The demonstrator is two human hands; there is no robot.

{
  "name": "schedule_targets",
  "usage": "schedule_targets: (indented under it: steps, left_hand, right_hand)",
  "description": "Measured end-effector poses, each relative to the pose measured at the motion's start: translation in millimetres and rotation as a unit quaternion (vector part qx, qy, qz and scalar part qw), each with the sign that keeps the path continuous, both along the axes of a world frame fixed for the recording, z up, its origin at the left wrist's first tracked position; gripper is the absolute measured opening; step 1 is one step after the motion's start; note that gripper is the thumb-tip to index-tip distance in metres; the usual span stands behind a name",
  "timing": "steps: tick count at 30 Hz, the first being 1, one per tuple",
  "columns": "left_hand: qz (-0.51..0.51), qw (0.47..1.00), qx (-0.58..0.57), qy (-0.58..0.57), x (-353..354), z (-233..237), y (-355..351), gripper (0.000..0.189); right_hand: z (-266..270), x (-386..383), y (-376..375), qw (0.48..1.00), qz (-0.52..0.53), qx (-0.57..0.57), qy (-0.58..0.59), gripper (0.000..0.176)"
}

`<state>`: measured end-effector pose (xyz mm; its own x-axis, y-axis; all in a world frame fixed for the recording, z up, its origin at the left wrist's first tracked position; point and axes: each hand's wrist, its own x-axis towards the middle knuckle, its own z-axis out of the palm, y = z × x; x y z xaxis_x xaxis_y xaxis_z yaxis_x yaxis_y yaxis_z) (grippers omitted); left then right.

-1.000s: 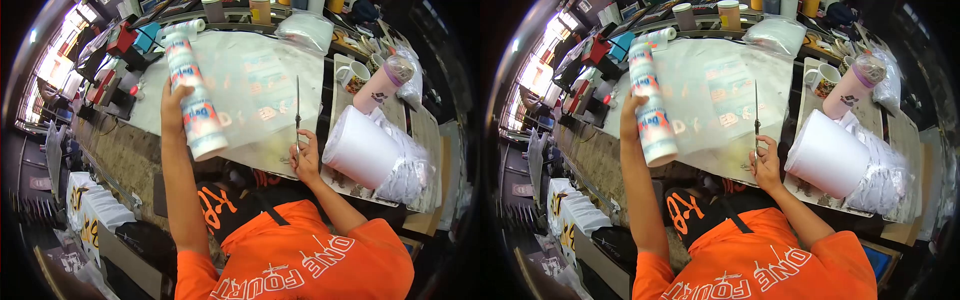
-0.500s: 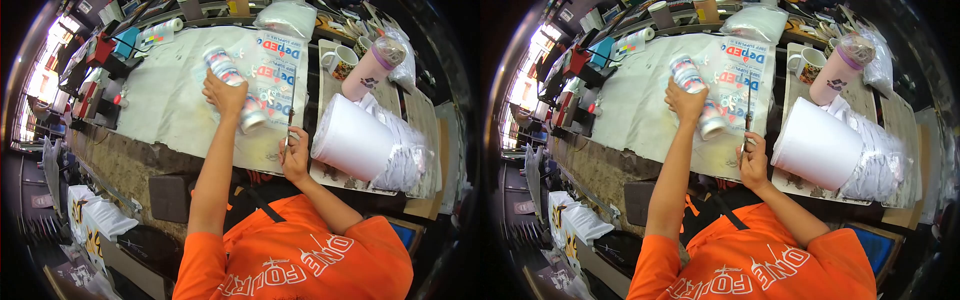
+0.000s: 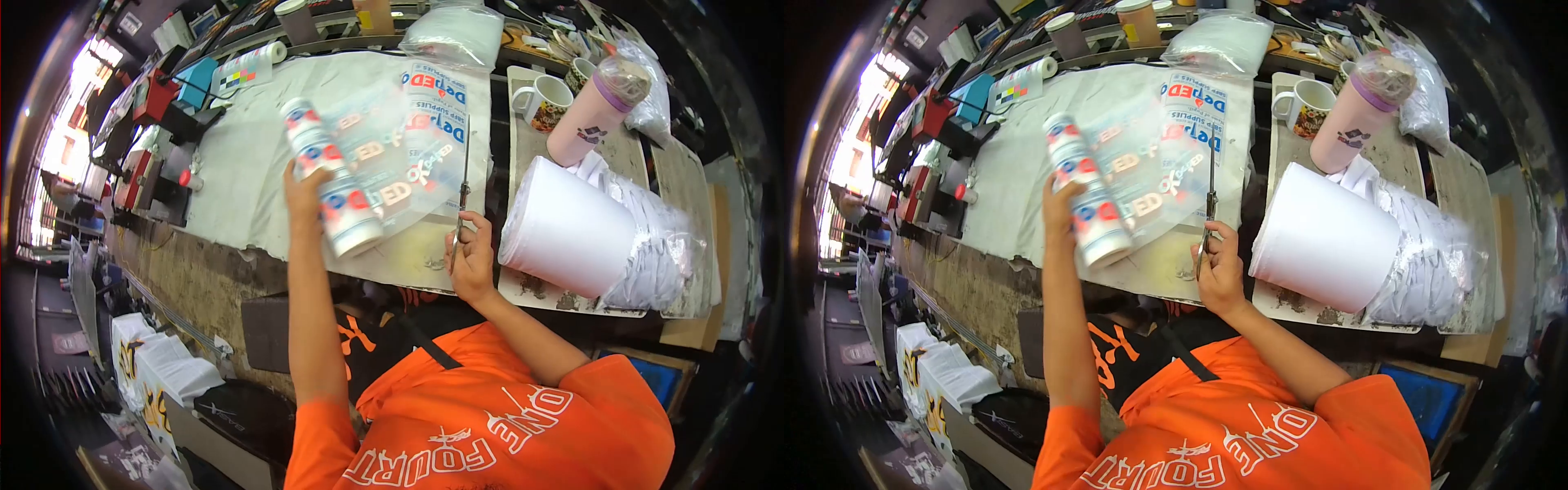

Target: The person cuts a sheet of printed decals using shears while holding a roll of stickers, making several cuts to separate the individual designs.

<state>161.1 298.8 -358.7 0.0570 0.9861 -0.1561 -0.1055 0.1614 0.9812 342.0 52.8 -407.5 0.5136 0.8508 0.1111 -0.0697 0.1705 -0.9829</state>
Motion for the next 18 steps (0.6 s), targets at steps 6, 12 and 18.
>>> schedule_targets:
  steps: [6, 12, 18]
  left_hand:
    - [-0.042, 0.987, 0.028, -0.150, -113, 25, -21, 0.054]
    - [0.012, 0.997, 0.064, -0.040, -160, 18, -46, 0.062]
    - [0.049, 0.993, 0.073, -0.075, -183, 15, -76, 0.065]
  right_hand:
    - [16, 2, 6, 0.993, -0.052, 0.015, 0.104, 0.048]
    - [18, 14, 20, 0.973, -0.083, -0.069, 0.205, 0.057]
    - [55, 4, 5, 0.974, 0.056, -0.072, 0.208, 0.050]
